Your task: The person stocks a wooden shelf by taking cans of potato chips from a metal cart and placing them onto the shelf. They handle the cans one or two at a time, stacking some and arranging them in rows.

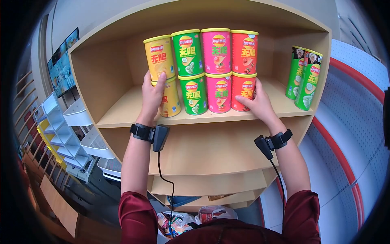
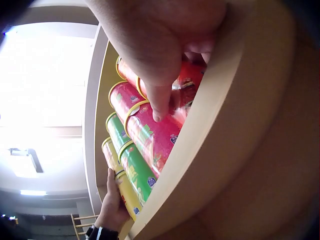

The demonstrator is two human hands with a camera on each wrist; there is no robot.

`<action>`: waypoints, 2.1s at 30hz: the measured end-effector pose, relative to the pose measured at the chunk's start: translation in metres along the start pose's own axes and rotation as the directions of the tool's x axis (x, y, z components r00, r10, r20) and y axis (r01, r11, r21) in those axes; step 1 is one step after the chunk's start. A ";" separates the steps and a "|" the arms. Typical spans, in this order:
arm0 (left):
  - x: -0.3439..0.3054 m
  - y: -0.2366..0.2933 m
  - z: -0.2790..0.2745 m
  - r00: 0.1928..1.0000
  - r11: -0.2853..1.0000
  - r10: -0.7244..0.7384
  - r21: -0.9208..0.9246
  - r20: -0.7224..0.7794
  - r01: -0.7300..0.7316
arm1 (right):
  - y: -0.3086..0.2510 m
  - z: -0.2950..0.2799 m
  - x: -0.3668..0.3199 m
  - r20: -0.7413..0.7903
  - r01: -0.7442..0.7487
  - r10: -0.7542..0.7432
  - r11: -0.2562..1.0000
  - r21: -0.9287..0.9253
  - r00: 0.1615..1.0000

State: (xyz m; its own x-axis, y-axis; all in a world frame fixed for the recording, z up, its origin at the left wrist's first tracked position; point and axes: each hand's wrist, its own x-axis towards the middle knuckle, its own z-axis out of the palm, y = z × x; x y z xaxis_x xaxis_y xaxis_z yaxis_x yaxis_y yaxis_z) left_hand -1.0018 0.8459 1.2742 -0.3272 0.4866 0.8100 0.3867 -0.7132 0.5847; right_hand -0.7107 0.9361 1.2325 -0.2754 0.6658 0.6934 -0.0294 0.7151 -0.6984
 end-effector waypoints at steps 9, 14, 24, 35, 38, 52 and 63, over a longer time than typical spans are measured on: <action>-0.001 -0.001 -0.001 1.000 0.999 -0.027 -0.019 -0.008 0.027 | 0.015 0.004 0.002 -0.070 0.090 -0.092 0.995 -0.030 0.993; -0.002 -0.002 -0.004 1.000 1.000 -0.019 0.008 0.015 0.019 | 0.002 0.013 -0.010 -0.347 0.145 -0.363 0.842 -0.519 0.865; -0.008 0.001 -0.005 0.993 0.999 0.036 0.012 0.116 -0.037 | -0.051 0.105 -0.047 0.075 0.239 -0.255 0.711 -0.661 0.964; -0.008 -0.001 -0.008 0.996 1.000 0.028 -0.003 0.083 -0.027 | -0.038 0.127 -0.055 0.084 0.295 -0.325 0.682 -0.669 0.942; -0.009 0.002 -0.009 0.998 1.000 0.020 -0.003 0.065 -0.020 | -0.039 0.133 -0.055 0.087 0.265 -0.282 0.691 -0.673 0.955; -0.015 0.007 -0.013 0.997 0.982 0.074 0.178 -0.015 -0.070 | -0.050 0.120 -0.036 -0.008 0.171 -0.229 0.749 -0.640 0.973; -0.030 -0.012 -0.018 0.997 0.978 0.062 0.197 0.049 -0.071 | -0.063 0.125 -0.017 0.055 0.024 0.023 0.685 -0.728 0.998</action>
State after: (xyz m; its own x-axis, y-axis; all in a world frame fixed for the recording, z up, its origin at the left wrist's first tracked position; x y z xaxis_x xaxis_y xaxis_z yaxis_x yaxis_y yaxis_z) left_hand -1.0121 0.8308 1.2425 -0.2600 0.4652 0.8462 0.5708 -0.6328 0.5233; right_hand -0.8240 0.8531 1.2429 -0.3282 0.6692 0.6667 0.6730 0.6609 -0.3321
